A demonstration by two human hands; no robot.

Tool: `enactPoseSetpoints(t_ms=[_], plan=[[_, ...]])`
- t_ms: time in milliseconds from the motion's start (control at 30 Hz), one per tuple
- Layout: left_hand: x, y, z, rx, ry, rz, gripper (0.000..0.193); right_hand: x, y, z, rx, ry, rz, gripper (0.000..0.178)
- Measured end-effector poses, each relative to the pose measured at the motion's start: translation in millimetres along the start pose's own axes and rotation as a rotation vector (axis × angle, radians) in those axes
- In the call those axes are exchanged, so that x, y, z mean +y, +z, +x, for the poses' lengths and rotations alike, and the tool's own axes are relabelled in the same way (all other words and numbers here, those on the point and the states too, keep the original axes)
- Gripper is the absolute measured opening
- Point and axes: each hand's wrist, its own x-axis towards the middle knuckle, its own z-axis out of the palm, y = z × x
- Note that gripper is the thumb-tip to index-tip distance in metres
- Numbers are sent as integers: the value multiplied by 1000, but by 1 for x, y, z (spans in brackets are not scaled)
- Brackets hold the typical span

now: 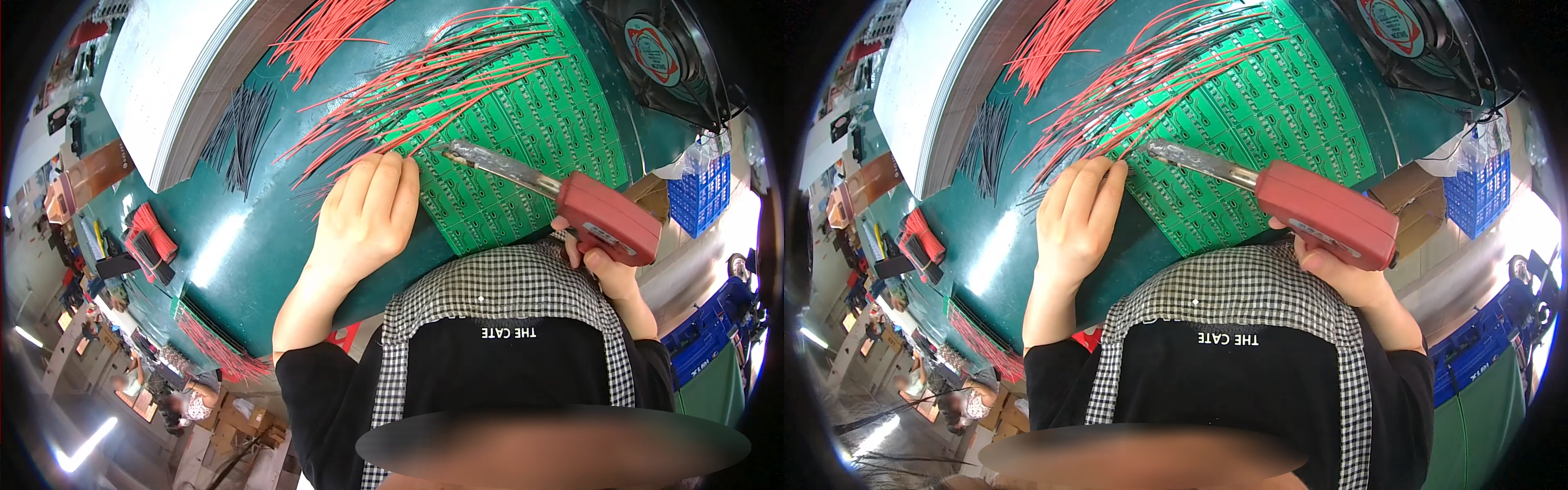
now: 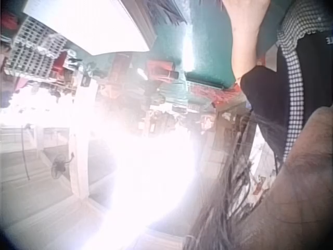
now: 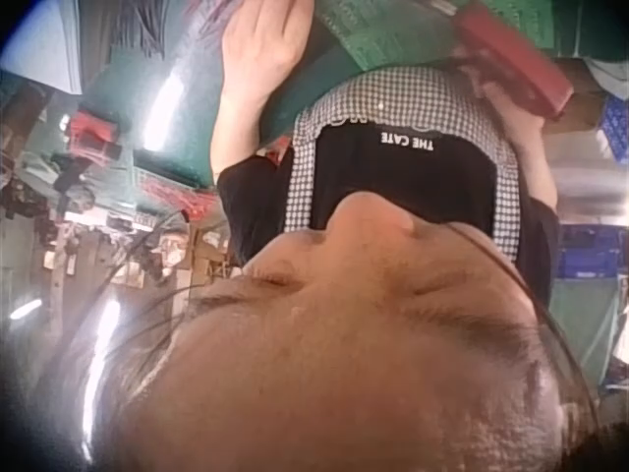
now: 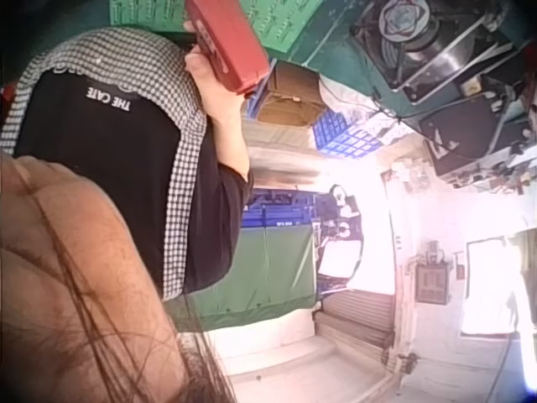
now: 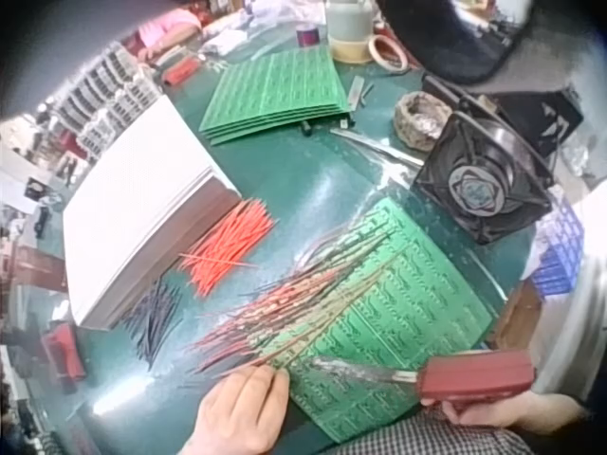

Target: Soldering individual red and black wires onto specific connection points on a large array of circuit boards.

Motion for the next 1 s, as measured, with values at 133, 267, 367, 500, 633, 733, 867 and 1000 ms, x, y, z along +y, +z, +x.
enactPoseSetpoints(t_ms=[133, 267, 367, 500, 633, 733, 867, 1000], plan=[[0, 1, -1, -4, 2, 14, 26, -2, -1, 1, -23, -15, -57, 55], [0, 0, 0, -6, 1, 11, 27, 0, 1, 1, -44, 3, -31, 52], [1, -1, 0, -19, -1, 23, 27, -1, 2, 2, -56, 3, -50, 50], [1, -1, 1, -20, -2, 17, 27, 0, 3, 5, -68, -7, -50, 48], [1, 1, -1, -7, 2, 24, 28, 2, 3, 5, -52, 30, -17, 50], [1, -1, 1, -27, 0, 27, 27, 1, 3, 7, -51, 43, -54, 53], [2, 0, 1, -19, -4, 17, 27, -2, 5, 8, -29, 50, -75, 59], [2, -1, 0, -27, -7, 23, 27, 1, 2, 3, -28, 48, -80, 64]])
